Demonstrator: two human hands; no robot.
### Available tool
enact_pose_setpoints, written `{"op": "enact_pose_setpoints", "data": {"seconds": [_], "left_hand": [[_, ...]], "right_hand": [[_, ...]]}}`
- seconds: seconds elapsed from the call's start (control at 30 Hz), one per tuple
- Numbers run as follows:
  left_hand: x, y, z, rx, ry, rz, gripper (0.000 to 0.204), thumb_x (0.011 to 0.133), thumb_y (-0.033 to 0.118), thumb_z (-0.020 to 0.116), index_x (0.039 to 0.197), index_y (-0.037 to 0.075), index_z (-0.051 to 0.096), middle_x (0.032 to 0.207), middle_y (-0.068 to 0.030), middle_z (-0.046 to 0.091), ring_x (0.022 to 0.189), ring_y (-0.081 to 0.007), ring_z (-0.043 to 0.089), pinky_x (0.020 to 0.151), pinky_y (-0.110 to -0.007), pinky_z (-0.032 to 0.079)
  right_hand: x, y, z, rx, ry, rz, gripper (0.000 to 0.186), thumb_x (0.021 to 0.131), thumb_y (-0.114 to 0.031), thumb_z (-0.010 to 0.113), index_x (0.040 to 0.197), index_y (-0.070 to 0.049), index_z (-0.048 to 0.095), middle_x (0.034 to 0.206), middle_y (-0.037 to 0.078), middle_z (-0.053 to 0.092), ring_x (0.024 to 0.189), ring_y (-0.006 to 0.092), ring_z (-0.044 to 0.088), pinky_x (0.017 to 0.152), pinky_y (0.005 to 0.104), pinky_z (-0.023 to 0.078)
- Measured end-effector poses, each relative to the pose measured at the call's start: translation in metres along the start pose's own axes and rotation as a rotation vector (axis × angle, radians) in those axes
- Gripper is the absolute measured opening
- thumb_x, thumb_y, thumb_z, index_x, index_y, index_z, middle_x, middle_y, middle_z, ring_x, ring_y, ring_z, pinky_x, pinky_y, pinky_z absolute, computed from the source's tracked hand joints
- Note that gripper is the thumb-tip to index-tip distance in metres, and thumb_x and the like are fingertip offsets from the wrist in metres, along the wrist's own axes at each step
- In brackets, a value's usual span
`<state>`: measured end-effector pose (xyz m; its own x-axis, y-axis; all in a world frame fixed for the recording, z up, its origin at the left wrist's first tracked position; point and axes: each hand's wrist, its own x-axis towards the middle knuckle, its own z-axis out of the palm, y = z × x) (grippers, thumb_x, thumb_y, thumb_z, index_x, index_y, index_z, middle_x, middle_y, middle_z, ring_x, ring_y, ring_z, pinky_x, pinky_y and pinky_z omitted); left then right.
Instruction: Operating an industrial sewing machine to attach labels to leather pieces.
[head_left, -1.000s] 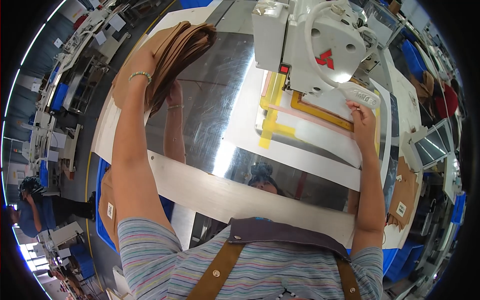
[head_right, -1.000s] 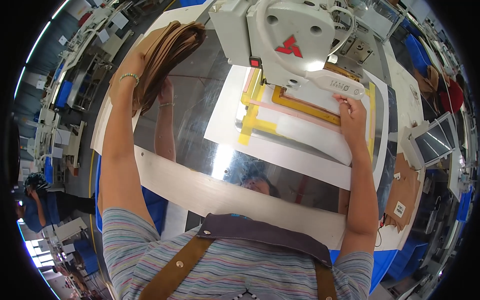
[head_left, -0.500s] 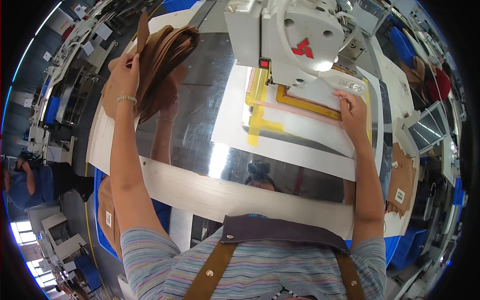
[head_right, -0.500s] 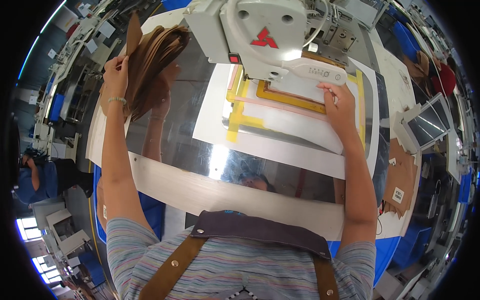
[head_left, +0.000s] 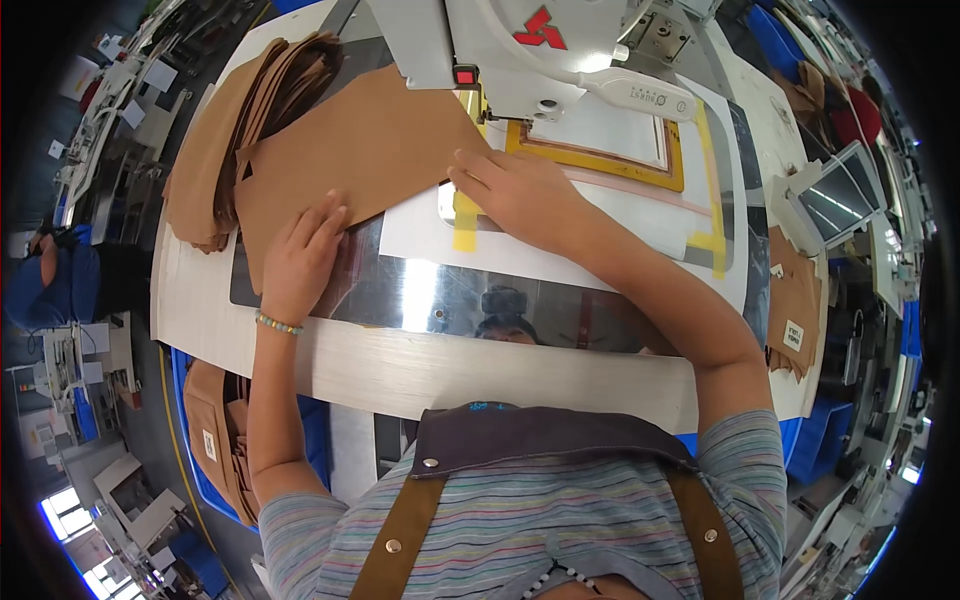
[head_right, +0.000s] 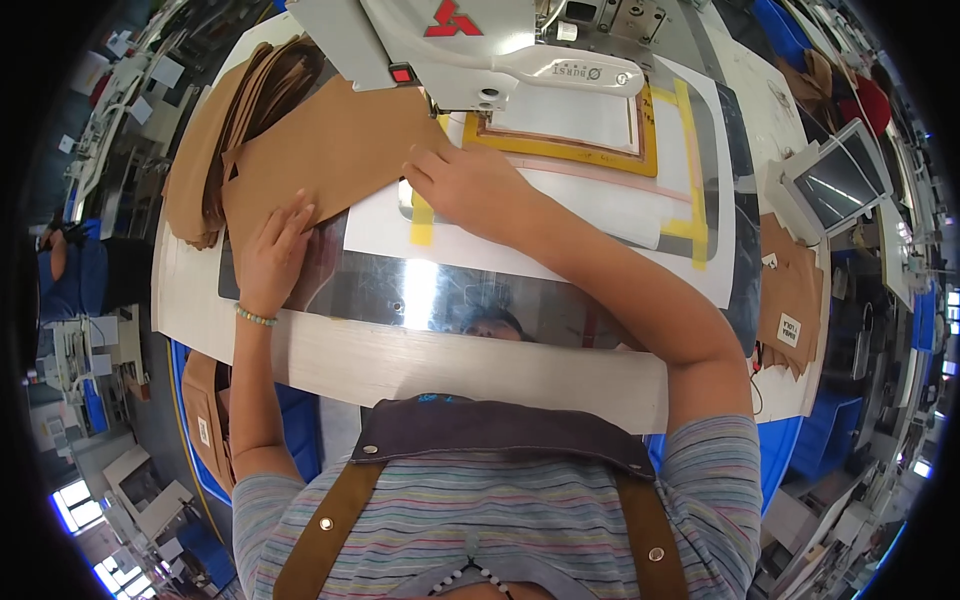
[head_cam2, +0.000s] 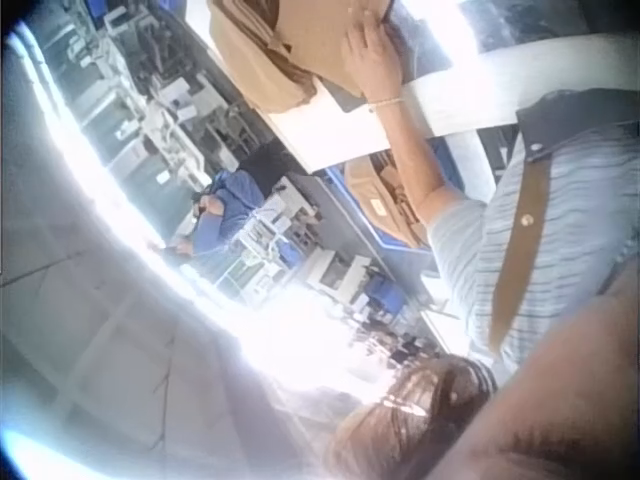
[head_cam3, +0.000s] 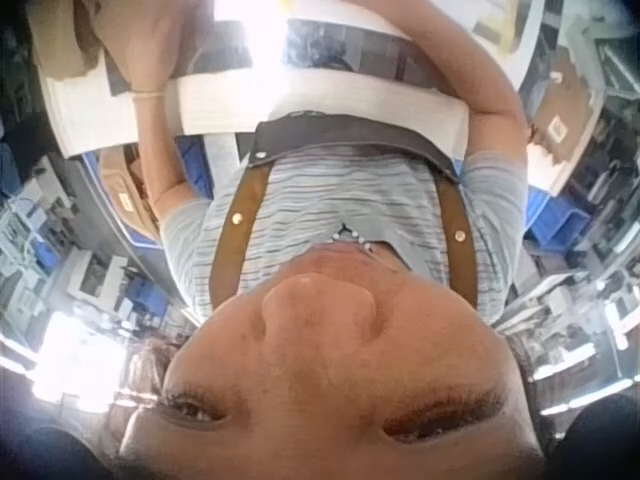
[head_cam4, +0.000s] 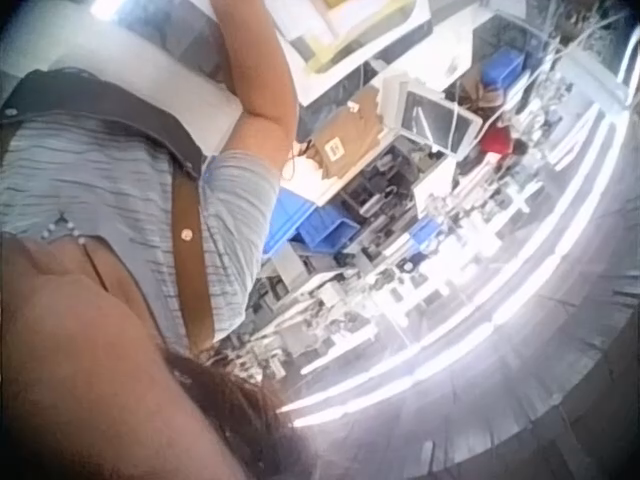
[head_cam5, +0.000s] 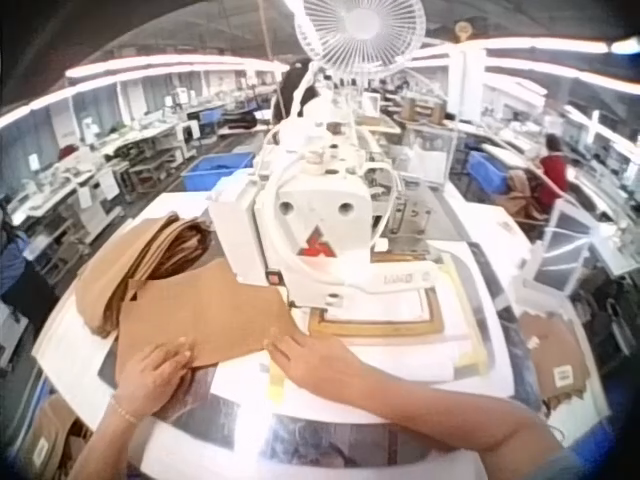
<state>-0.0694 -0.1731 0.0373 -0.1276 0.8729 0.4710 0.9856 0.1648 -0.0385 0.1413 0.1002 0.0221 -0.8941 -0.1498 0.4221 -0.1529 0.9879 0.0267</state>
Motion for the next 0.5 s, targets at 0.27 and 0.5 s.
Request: {"op": "enact_pose_setpoints", "data": {"seconds": [0.27,0.5], "left_hand": [[-0.073,-0.040,-0.021,0.050,0.002,-0.156,0.014,0.088,-0.001,0.077,0.101,0.002,0.074,0.108,-0.0086,0.074,0.097,-0.0294,0.072,0.083,-0.040,0.059],[-0.036,-0.064,-0.004,0.116,-0.041,-0.032,0.027,0.085,-0.004,0.072,0.112,0.001,0.076,0.106,-0.0077,0.073,0.094,-0.0292,0.069,0.082,-0.040,0.058]], "right_hand": [[0.019,0.005,0.017,-0.153,0.075,-0.004,0.019,0.082,-0.010,0.074,0.100,-0.007,0.068,0.102,0.005,0.067,0.097,0.0192,0.070,0.072,0.0328,0.056],[-0.022,0.017,-0.008,-0.153,0.079,-0.020,0.015,0.082,-0.014,0.072,0.096,-0.010,0.068,0.096,0.004,0.065,0.098,0.0202,0.068,0.081,0.0340,0.056]]}}
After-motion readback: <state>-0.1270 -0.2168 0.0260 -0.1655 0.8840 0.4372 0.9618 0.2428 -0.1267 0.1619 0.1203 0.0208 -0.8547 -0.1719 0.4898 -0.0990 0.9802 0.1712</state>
